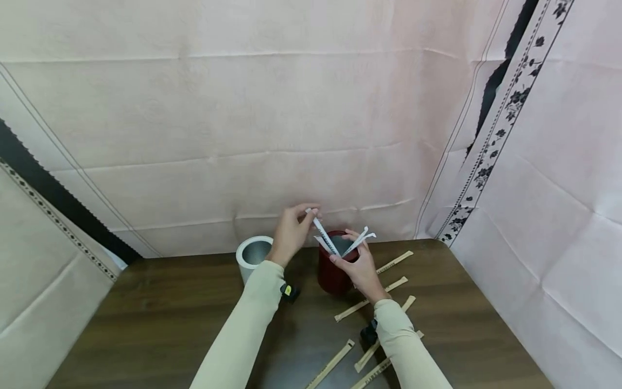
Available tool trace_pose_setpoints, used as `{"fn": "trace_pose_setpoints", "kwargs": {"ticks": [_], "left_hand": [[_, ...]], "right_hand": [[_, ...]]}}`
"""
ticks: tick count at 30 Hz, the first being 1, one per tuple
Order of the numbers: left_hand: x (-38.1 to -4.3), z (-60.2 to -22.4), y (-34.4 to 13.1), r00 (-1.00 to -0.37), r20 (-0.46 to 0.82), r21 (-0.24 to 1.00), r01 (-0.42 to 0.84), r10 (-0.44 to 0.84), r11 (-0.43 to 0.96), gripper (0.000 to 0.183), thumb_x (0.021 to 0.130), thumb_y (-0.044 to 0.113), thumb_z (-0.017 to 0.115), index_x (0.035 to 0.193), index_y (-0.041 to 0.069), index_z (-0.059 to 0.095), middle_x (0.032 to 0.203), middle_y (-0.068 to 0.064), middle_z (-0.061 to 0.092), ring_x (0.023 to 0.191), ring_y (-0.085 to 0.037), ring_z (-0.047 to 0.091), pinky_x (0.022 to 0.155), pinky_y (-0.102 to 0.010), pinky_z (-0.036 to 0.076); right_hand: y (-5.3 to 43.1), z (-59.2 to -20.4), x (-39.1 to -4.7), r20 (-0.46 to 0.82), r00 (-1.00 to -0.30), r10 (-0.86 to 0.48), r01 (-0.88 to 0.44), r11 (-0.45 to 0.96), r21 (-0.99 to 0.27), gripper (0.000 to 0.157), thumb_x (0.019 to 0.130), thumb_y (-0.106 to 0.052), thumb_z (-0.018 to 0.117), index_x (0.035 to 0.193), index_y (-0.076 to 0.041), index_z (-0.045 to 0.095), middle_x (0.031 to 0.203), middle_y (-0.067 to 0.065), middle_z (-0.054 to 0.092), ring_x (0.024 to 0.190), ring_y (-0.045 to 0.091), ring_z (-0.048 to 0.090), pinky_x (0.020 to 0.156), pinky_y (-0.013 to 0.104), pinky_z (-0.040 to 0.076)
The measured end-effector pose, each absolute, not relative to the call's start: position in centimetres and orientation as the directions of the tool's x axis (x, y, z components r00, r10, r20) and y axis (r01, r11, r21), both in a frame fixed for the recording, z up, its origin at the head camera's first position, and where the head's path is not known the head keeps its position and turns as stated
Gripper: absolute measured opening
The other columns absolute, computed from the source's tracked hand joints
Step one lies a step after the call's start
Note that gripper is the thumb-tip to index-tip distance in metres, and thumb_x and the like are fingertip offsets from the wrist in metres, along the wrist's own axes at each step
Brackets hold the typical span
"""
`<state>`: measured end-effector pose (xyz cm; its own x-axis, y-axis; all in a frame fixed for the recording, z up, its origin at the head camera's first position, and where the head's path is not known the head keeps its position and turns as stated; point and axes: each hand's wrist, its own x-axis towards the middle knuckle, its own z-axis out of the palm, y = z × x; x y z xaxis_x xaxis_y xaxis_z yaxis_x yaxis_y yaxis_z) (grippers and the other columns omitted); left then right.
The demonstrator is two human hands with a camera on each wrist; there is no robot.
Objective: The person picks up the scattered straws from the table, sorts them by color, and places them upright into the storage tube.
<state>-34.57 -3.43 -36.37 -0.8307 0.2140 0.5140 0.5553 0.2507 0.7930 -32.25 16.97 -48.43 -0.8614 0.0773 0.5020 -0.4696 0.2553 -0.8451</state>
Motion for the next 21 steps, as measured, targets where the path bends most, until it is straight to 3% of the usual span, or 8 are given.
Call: {"fn": "trace_pose_setpoints", "kwargs": {"ticks": [4, 7, 9, 11, 17, 21], "left_hand": [[-33.8, -37.3, -3.3, -0.762, 0.538, 0.643, 0.647, 0.359, 0.409, 0.028, 0.107, 0.017, 0.063, 0.129, 0.005, 0.075, 0.113, -0.011, 0.079, 0.078, -0.018, 0.069, 0.068, -0.032, 0.056], [-33.9, -38.2, -3.3, -0.745, 0.492, 0.595, 0.665, 0.450, 0.451, 0.033, 0.110, 0.023, 0.059, 0.133, 0.005, 0.073, 0.125, -0.010, 0.076, 0.099, -0.016, 0.072, 0.087, -0.035, 0.059], [-33.8, -38.2, -4.0, -0.748, 0.477, 0.590, 0.662, 0.461, 0.462, 0.038, 0.111, 0.030, 0.056, 0.137, 0.006, 0.070, 0.131, -0.009, 0.073, 0.115, -0.019, 0.070, 0.100, -0.039, 0.056], [-33.4, -37.6, -5.3, -0.769, 0.470, 0.614, 0.638, 0.434, 0.465, 0.045, 0.112, 0.038, 0.053, 0.142, 0.007, 0.067, 0.141, -0.009, 0.068, 0.128, -0.023, 0.065, 0.109, -0.044, 0.051], [-32.3, -34.8, -11.6, -0.836, 0.366, 0.651, 0.543, 0.408, 0.530, 0.053, 0.109, 0.051, 0.055, 0.147, 0.015, 0.062, 0.148, -0.008, 0.062, 0.134, -0.033, 0.061, 0.112, -0.053, 0.047], [-32.6, -37.4, -16.2, -0.871, 0.311, 0.649, 0.488, 0.381, 0.583, 0.055, 0.104, 0.051, 0.064, 0.147, 0.017, 0.062, 0.149, -0.007, 0.060, 0.140, -0.036, 0.054, 0.114, -0.058, 0.043]], "right_hand": [[16.9, -48.4, -32.3, 0.508, -0.857, 0.087, -0.474, 0.252, -0.844, 0.056, 0.086, -0.010, 0.089, 0.135, -0.009, 0.061, 0.159, 0.012, 0.046, 0.145, 0.029, 0.037, 0.116, 0.054, 0.031], [16.8, -48.5, -32.3, 0.500, -0.861, 0.090, -0.465, 0.258, -0.847, 0.058, 0.085, -0.011, 0.089, 0.136, -0.009, 0.061, 0.158, 0.010, 0.047, 0.144, 0.029, 0.039, 0.115, 0.051, 0.032], [16.8, -48.6, -32.3, 0.499, -0.863, 0.082, -0.465, 0.258, -0.847, 0.060, 0.085, -0.011, 0.090, 0.137, -0.008, 0.060, 0.159, 0.013, 0.046, 0.145, 0.030, 0.039, 0.115, 0.050, 0.032], [16.7, -48.5, -32.3, 0.498, -0.864, 0.074, -0.466, 0.257, -0.847, 0.063, 0.085, -0.012, 0.091, 0.139, -0.008, 0.060, 0.159, 0.012, 0.046, 0.145, 0.029, 0.039, 0.116, 0.049, 0.031], [17.4, -48.0, -32.0, 0.493, -0.867, 0.073, -0.464, 0.240, -0.852, 0.068, 0.084, -0.010, 0.090, 0.145, -0.009, 0.058, 0.161, 0.009, 0.045, 0.146, 0.027, 0.037, 0.116, 0.050, 0.028], [17.6, -48.1, -32.4, 0.478, -0.877, 0.049, -0.452, 0.250, -0.856, 0.073, 0.086, -0.007, 0.087, 0.150, -0.004, 0.053, 0.164, 0.014, 0.041, 0.148, 0.032, 0.035, 0.117, 0.052, 0.026]]}}
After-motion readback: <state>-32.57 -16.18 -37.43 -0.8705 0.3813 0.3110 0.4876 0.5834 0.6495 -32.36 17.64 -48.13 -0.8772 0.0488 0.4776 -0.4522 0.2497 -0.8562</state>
